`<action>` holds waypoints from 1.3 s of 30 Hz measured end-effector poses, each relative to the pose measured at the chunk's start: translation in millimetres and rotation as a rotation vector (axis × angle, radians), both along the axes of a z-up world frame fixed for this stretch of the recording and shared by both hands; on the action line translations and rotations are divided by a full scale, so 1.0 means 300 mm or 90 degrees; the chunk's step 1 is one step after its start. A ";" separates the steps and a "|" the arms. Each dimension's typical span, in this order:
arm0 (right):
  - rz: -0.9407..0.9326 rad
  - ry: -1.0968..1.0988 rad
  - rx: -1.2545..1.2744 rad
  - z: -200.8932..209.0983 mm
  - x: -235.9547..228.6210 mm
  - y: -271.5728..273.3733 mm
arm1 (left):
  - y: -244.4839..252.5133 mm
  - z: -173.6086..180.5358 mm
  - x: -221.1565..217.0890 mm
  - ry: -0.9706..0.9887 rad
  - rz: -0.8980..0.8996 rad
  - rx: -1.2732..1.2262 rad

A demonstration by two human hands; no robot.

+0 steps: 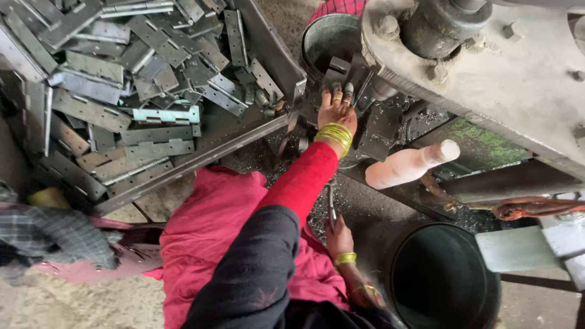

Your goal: The person repeatedly picks metal hinge pieces from a bin, places them into a press machine, and operates the press to process each piece. The person handles the pieces one at a time and returns them to the bin after pressing.

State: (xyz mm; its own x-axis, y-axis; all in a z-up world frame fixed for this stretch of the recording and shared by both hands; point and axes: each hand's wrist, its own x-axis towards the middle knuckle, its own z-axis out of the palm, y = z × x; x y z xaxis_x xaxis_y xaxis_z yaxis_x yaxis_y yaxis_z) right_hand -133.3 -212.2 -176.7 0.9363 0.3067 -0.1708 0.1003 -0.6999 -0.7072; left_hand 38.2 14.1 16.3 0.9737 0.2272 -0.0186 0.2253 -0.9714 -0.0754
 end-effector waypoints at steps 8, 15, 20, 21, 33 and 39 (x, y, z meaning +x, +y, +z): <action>0.072 -0.085 -0.146 0.225 0.066 0.016 | 0.018 0.061 -0.090 0.023 -0.062 -0.020; 0.080 0.060 -0.153 0.472 0.094 0.091 | 0.092 -0.085 -0.481 -0.210 -0.279 -0.086; 0.096 -0.025 -0.118 0.449 0.109 0.089 | -0.039 0.054 -0.324 -0.637 -0.245 -0.133; 0.086 0.006 -0.114 0.451 0.108 0.088 | -0.104 0.087 -0.268 -0.551 -0.193 -0.060; 0.105 0.059 -0.169 0.484 0.122 0.093 | -0.036 -0.024 -0.326 -0.151 -0.067 -0.052; 0.114 -0.059 -0.045 0.207 0.120 0.000 | -0.049 0.031 -0.218 -0.134 -0.030 -0.072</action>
